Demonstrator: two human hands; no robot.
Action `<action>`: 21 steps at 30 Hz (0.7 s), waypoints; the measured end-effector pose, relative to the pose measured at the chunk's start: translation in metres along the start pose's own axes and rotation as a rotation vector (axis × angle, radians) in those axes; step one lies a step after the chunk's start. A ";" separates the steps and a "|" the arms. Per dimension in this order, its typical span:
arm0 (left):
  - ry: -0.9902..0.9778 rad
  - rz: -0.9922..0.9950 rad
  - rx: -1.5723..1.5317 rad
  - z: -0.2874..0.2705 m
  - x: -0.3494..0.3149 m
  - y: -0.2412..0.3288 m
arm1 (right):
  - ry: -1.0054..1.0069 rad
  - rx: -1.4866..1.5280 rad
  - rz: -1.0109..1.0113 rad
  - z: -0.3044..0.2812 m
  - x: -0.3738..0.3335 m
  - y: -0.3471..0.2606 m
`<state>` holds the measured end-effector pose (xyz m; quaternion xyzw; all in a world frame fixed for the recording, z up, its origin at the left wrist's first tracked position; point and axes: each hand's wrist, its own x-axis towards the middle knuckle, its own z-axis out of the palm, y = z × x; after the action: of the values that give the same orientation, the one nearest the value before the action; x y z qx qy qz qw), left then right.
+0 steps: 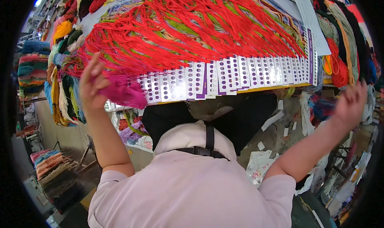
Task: The worker organizes bundles of pink and red yarn threads onto a punched organizer board for cataloging or embroidery preparation.
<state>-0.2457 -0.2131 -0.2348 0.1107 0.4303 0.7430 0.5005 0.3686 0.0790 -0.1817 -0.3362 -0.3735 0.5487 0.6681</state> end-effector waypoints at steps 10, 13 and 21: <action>-0.007 -0.323 0.809 0.051 -0.002 -0.121 | -0.940 -0.691 0.410 0.221 -0.184 0.286; 0.053 -0.313 0.889 0.056 0.001 -0.123 | -0.944 -0.694 0.378 0.224 -0.186 0.288; 0.038 -0.446 0.968 0.049 0.038 -0.144 | -0.922 -0.701 0.401 0.223 -0.189 0.294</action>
<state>-0.1412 -0.1368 -0.3229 0.2215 0.7459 0.3368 0.5302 0.0112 -0.0475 -0.3490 -0.3276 -0.7119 0.5972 0.1709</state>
